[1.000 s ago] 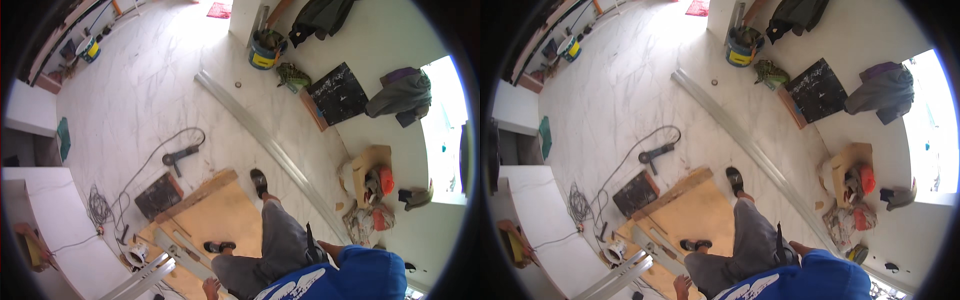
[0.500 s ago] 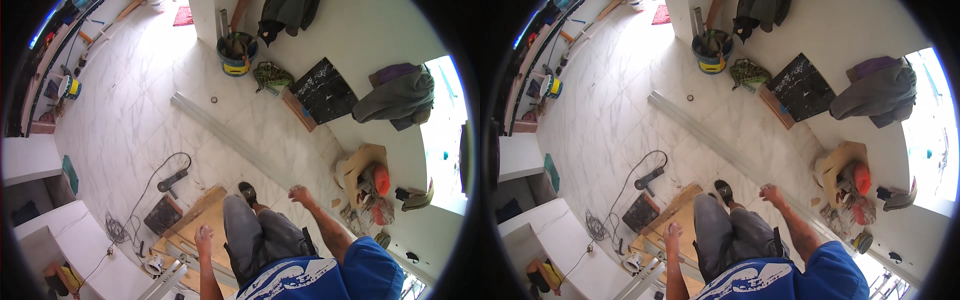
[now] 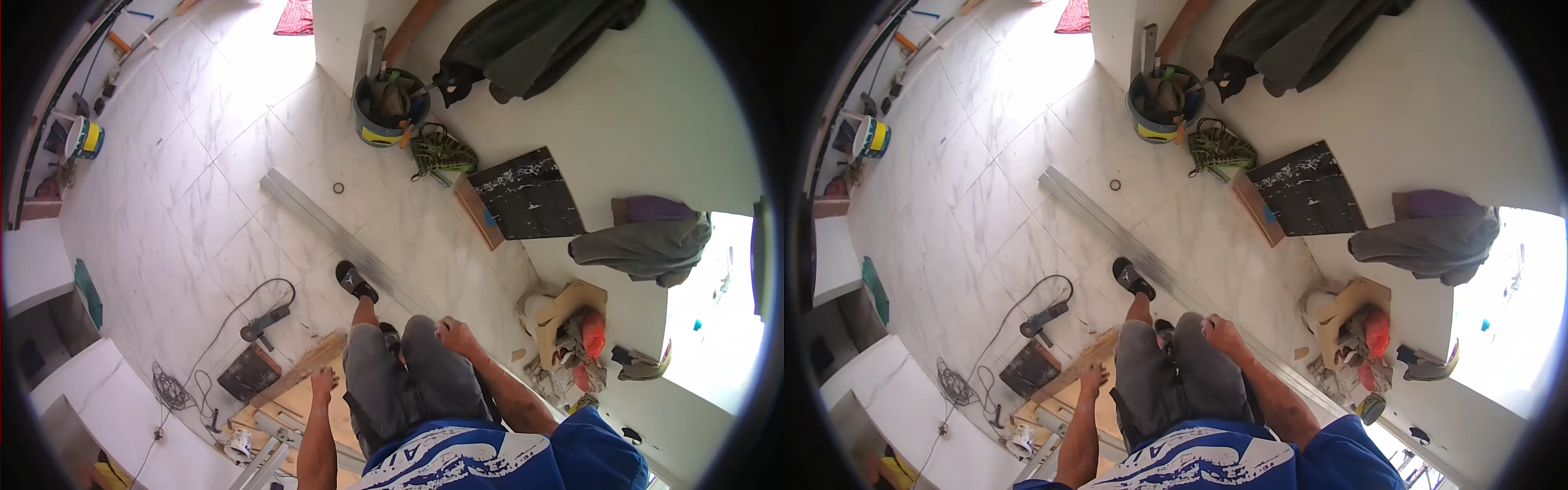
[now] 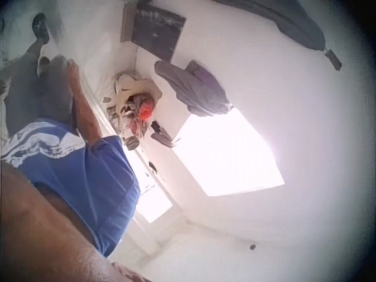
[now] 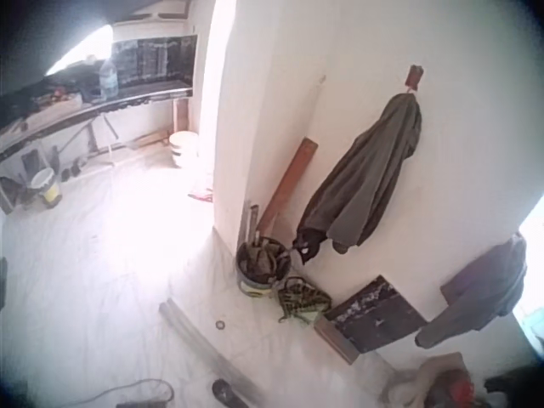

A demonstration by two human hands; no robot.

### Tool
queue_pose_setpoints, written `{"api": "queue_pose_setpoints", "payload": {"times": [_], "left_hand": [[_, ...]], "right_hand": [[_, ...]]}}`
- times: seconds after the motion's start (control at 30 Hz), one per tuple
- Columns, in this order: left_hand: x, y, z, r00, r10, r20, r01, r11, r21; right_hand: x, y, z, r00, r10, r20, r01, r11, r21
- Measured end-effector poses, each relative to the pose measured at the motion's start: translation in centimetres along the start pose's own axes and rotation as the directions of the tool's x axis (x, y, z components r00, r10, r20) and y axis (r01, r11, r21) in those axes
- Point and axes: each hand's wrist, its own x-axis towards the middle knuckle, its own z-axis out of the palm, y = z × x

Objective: The person cuts metal rebar using an angle grinder and sets it down. The person then retrieves drill bits from a plastic bag to handle with a coworker, rubs the metal pieces together by hand, and picks up the angle grinder.

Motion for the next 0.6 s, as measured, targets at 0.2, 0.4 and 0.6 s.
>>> {"api": "queue_pose_setpoints", "payload": {"times": [0.2, 0.4, 0.6], "left_hand": [[8.1, 20.8, 5.8, 0.927, 0.355, 0.118, -0.365, 0.927, 0.081], [20.7, 35.3, 7.0, 0.429, 0.857, 0.286, -0.745, 0.156, 0.649], [26.5, 43.0, 20.4, 0.643, 0.753, 0.140, -0.694, 0.496, 0.522]], "right_hand": [[7.3, -6.6, 0.2, 0.998, -0.038, -0.052, 0.039, 0.999, 0.008], [12.9, -10.4, 2.5, 0.982, -0.152, 0.113, 0.162, 0.983, -0.085], [19.2, -3.8, 0.7, 0.967, -0.205, 0.154, 0.233, 0.952, -0.198]]}}
